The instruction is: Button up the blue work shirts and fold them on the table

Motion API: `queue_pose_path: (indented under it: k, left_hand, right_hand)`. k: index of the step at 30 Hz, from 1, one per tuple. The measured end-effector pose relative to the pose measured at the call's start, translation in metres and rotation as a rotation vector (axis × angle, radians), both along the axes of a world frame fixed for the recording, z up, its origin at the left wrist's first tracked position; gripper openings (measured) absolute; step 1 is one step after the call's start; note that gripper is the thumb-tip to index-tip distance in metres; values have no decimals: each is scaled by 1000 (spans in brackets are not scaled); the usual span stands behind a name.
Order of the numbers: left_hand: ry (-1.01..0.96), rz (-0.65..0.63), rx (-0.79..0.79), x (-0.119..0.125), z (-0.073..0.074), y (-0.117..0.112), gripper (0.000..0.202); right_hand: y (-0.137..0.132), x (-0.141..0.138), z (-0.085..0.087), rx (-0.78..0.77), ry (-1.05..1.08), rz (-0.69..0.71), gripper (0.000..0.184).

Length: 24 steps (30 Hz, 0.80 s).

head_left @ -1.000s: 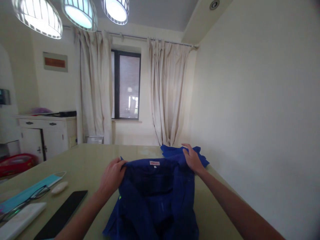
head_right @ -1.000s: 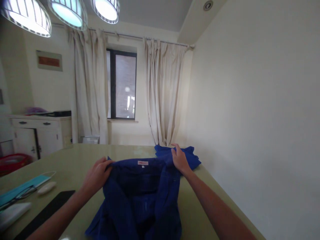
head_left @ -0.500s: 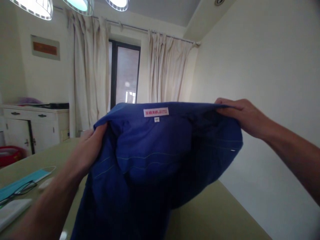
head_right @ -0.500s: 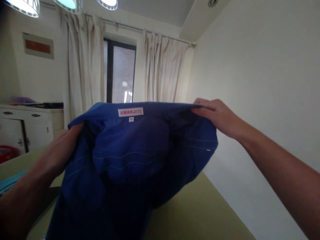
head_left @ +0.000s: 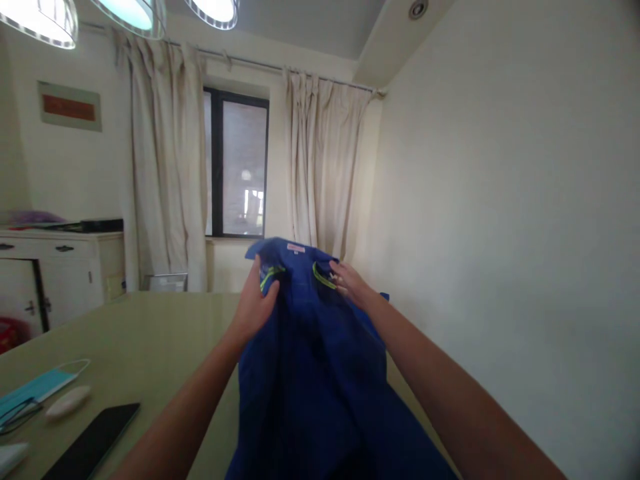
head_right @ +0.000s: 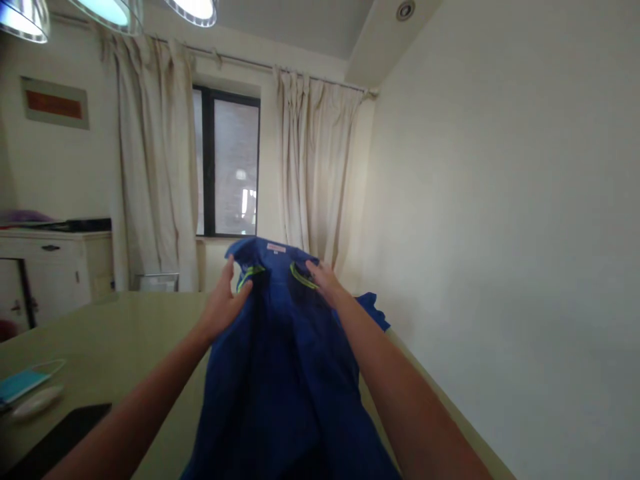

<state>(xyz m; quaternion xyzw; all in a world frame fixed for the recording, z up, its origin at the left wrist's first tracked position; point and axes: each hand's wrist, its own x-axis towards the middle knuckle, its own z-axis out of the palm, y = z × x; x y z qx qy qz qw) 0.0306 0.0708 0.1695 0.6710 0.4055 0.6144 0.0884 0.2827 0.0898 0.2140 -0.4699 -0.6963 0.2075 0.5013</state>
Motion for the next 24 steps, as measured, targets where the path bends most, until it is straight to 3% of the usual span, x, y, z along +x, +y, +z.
queue_pose_path:
  k: [3, 7, 9, 11, 13, 17, 20, 24]
  left_hand:
    - [321, 12, -188, -13, -89, -21, 61]
    - [664, -54, -450, -29, -206, -75, 70]
    - [840, -107, -457, -33, -247, -99, 67]
    - [953, -124, -474, -34, -270, -115, 59]
    - [1015, -143, -481, -34, -274, -123, 59]
    - [1023, -198, -435, -36, -244, -111, 72]
    - [991, -211, -428, -44, -221, -78, 62]
    - [989, -99, -454, -51, -210, -26, 48]
  right_hand:
    - [-12, 11, -77, -219, -113, -51, 47]
    - [-62, 40, -158, -386, -257, -68, 65]
    - [-95, 53, -188, -402, -410, -101, 70]
    - [-129, 61, -211, -414, -583, -119, 74]
    - [-157, 63, -227, -415, -676, -49, 75]
    - [-180, 53, -242, -426, -750, 109, 77]
    - [-162, 38, -245, -359, -735, 84, 73]
    - [-111, 16, -239, -274, -752, 22, 71]
